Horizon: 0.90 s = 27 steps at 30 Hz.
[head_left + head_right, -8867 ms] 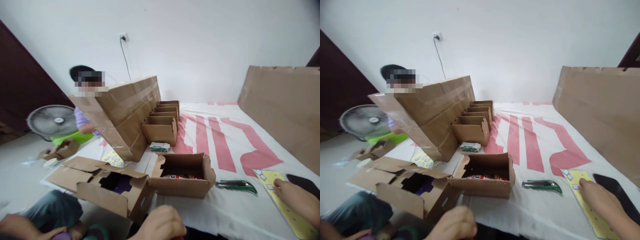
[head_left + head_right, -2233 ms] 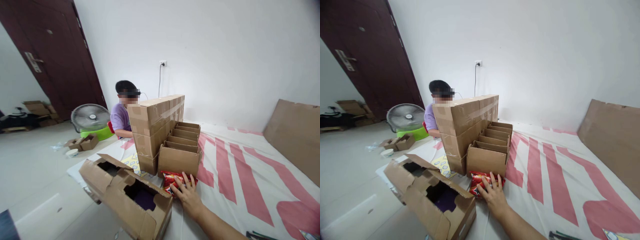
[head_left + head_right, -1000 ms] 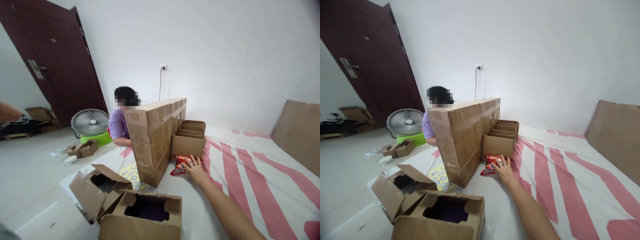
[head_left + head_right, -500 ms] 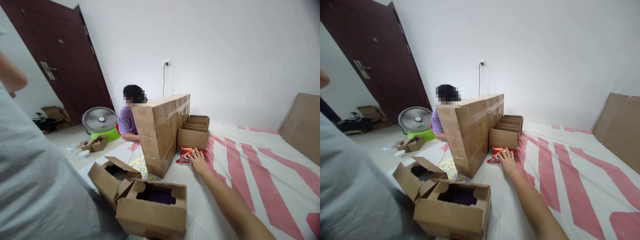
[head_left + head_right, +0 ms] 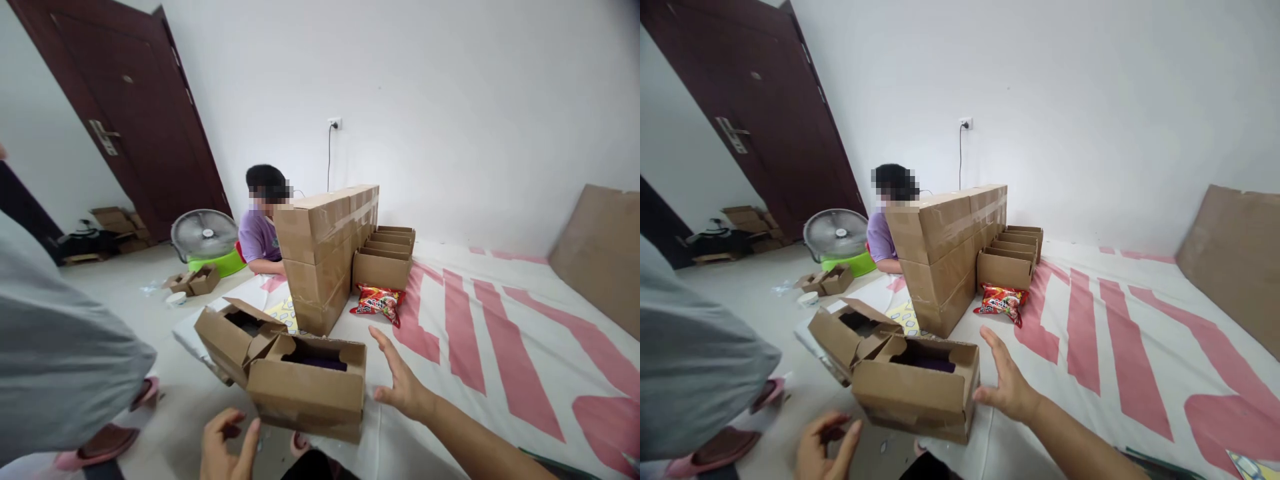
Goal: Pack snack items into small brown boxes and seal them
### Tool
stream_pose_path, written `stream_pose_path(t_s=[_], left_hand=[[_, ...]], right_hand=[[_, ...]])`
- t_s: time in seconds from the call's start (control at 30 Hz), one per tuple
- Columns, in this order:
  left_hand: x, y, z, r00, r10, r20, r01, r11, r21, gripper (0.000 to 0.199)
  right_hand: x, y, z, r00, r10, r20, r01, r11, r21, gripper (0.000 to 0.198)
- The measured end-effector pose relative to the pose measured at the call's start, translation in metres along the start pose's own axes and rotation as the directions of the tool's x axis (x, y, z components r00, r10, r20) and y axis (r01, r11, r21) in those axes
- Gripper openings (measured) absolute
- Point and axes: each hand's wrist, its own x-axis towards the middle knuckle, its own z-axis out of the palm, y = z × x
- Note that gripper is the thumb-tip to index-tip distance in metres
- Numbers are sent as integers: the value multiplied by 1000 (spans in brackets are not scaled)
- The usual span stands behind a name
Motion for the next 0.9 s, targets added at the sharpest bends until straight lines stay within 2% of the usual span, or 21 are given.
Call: stream_pose_path(t_s=[0.07, 0.13, 0.23, 0.37, 0.53, 0.6, 0.67, 0.7, 0.77, 0.8, 0.9], left_hand=[[10, 10, -1, 999, -33, -16, 32, 998, -57, 68], [13, 24, 4, 998, -56, 40, 60, 992, -107, 70], [6, 49, 15, 988, -94, 122, 105, 991, -86, 68], [-14, 83, 32, 939, -71, 337, 109, 989, -96, 61], [-23, 130, 62, 822, 148, 551, -31, 976, -215, 56], [-23, 144, 80, 756, 265, 599, -118, 955, -273, 51], [-24, 153, 99, 673, 353, 650, -141, 924, -356, 44], [-25, 156, 107, 628, 370, 685, -106, 912, -395, 42], [-29, 157, 122, 549, 348, 760, 35, 899, -437, 40], [-32, 156, 126, 527, 324, 786, 109, 891, -440, 40], [-37, 150, 132, 521, 285, 805, 216, 868, -448, 41]], right_hand=[[0, -14, 5, 1000, 14, 0, -14, 1000, 10, 97], [0, -25, 8, 1000, -8, -29, 7, 1000, -10, 71], [-9, -36, 3, 992, -52, -118, 44, 997, -64, 32], [-41, -37, -26, 958, 45, -285, -87, 987, -136, 17], [-101, -34, -63, 893, 137, -429, -241, 950, -199, 19], [-123, -36, -73, 870, 147, -470, -282, 931, -231, 18], [-140, -38, -78, 844, 150, -514, -317, 914, -252, 17], [-146, -38, -80, 832, 149, -535, -329, 908, -260, 17], [-155, -38, -81, 810, 136, -570, -343, 898, -274, 16], [-157, -37, -81, 804, 129, -580, -346, 896, -280, 16], [-160, -35, -77, 798, 120, -591, -349, 892, -289, 15]])
